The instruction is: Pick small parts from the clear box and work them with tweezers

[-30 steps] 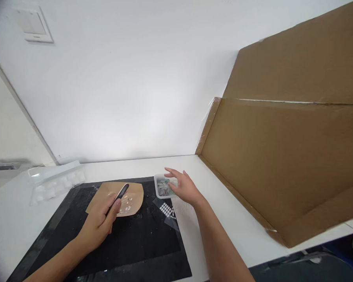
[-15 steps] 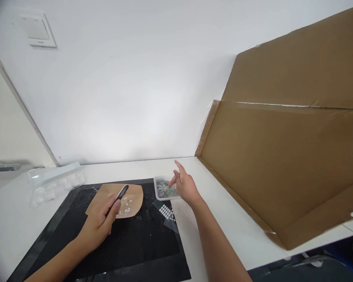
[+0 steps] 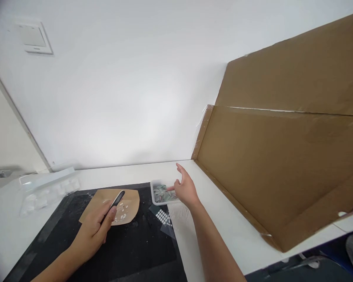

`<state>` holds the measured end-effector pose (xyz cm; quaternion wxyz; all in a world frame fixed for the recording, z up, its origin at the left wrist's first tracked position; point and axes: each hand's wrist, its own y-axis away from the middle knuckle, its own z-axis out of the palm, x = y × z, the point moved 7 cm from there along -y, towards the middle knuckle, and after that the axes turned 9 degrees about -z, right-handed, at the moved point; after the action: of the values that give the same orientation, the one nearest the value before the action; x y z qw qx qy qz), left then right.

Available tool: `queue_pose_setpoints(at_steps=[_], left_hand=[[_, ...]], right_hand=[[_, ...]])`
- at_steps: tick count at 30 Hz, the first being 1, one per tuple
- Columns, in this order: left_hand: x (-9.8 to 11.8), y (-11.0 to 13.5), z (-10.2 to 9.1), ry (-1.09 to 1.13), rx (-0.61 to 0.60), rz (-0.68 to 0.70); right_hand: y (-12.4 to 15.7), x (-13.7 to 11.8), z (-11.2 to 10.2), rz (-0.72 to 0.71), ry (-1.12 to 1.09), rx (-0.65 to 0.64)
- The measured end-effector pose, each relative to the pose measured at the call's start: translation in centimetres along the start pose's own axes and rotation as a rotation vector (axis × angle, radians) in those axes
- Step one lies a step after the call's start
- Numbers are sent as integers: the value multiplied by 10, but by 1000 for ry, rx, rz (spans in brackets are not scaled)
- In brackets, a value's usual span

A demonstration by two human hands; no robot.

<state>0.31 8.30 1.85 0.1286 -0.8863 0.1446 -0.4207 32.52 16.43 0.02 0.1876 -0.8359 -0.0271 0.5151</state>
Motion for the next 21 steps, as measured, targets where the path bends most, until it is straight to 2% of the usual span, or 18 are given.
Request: queue_pose_setpoints(at_steps=[2, 9, 17, 21], left_hand=[[-2, 0, 3, 2, -49, -11], [-2, 0, 4, 3, -61, -2], [-1, 1, 3, -2, -54, -2], [0, 1, 1, -9, -35, 19]], right_hand=[[1, -5, 1, -33, 12, 2], [0, -14, -5, -86, 16, 52], [1, -14, 4, -40, 48, -33], [0, -15, 5, -39, 157, -79]])
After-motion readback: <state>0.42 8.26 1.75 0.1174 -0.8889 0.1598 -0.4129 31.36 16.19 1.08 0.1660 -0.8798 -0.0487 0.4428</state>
